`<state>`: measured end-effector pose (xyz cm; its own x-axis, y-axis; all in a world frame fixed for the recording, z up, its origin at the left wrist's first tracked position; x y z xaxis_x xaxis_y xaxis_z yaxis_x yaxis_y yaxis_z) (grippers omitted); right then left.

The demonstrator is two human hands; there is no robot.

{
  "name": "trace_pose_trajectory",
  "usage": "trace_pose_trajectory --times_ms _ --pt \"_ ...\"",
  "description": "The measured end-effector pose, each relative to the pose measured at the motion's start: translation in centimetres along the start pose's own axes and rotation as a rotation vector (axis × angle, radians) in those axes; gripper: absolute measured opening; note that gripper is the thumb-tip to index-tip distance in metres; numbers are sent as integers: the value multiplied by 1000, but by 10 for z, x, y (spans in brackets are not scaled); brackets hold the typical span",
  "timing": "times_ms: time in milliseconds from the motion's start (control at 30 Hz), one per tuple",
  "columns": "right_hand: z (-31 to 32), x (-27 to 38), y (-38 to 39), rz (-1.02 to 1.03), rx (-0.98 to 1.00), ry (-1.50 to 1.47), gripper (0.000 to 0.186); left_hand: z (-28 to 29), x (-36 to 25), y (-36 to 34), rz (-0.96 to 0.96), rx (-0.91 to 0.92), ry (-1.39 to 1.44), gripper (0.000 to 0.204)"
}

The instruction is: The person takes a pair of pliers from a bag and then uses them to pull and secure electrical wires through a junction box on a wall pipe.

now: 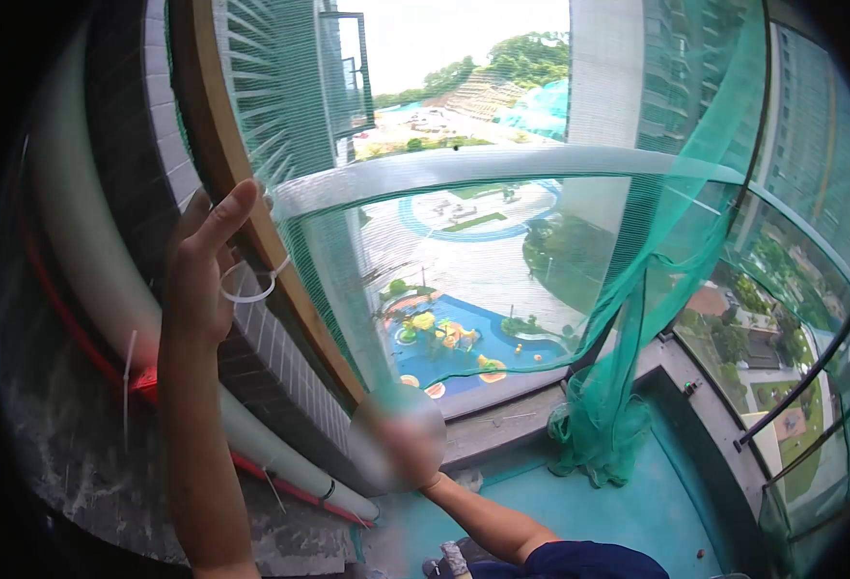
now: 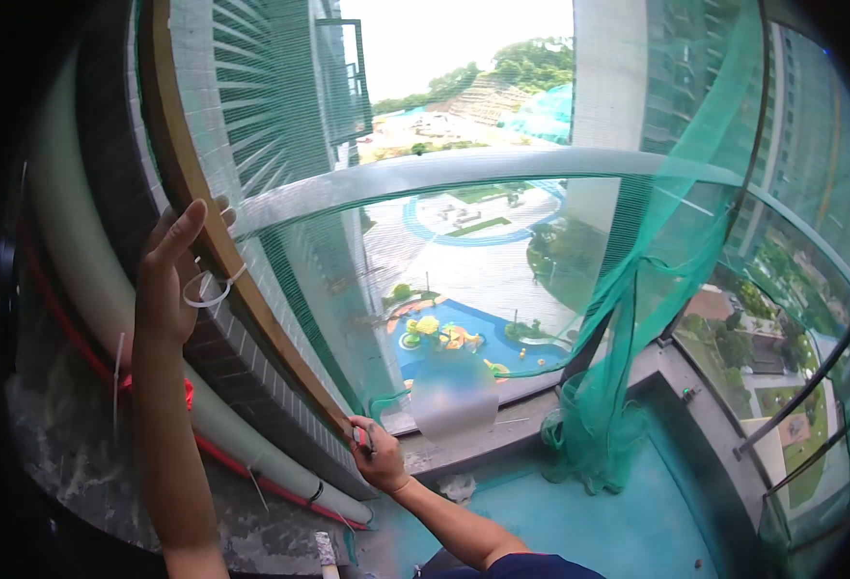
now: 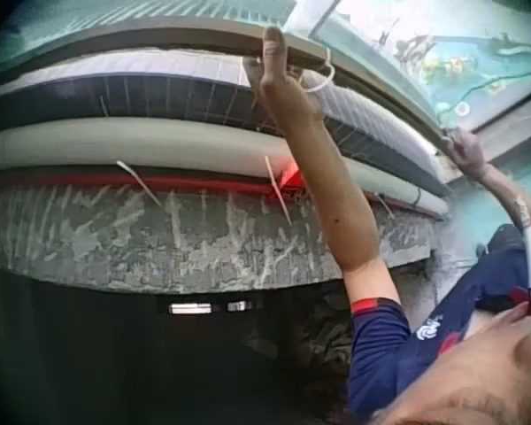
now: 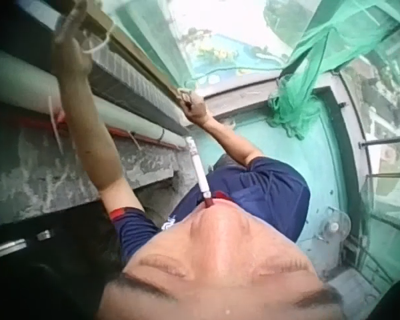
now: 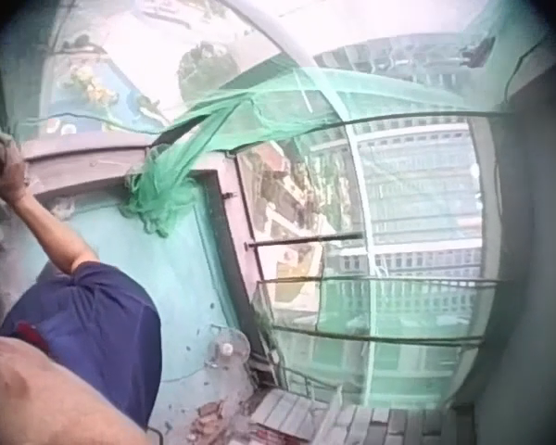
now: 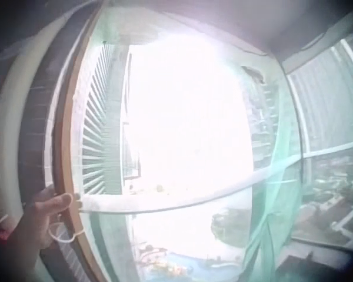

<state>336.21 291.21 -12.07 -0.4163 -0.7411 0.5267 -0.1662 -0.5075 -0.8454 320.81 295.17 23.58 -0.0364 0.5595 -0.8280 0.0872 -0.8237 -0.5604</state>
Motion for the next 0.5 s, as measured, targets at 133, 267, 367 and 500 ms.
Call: trace_pose_trajectory --times_ms 133,267,367,500 --pt "48 -7 15 -118 -53 65 28 -58 1 17 43 77 157 42" --pt "150 -57 51 -393 -130 82 30 -175 34 45 89 291 331 34" --pt "224 -81 80 -695 -290 -23 30 -244 58 68 147 341 365 28" --pt "327 -104 105 -667 -375 205 21 -327 87 109 233 328 348 24"
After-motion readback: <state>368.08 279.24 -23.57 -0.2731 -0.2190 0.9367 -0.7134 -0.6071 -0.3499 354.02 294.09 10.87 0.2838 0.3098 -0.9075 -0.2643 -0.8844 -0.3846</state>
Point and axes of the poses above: each hand's wrist, its own y-axis away from the middle knuckle, its own z-axis out of the back of the hand, x = y × z, the point moved 5 cm from there along -y, towards the middle knuckle, and after that the axes turned 8 degrees about -x, right-handed, at the moved point
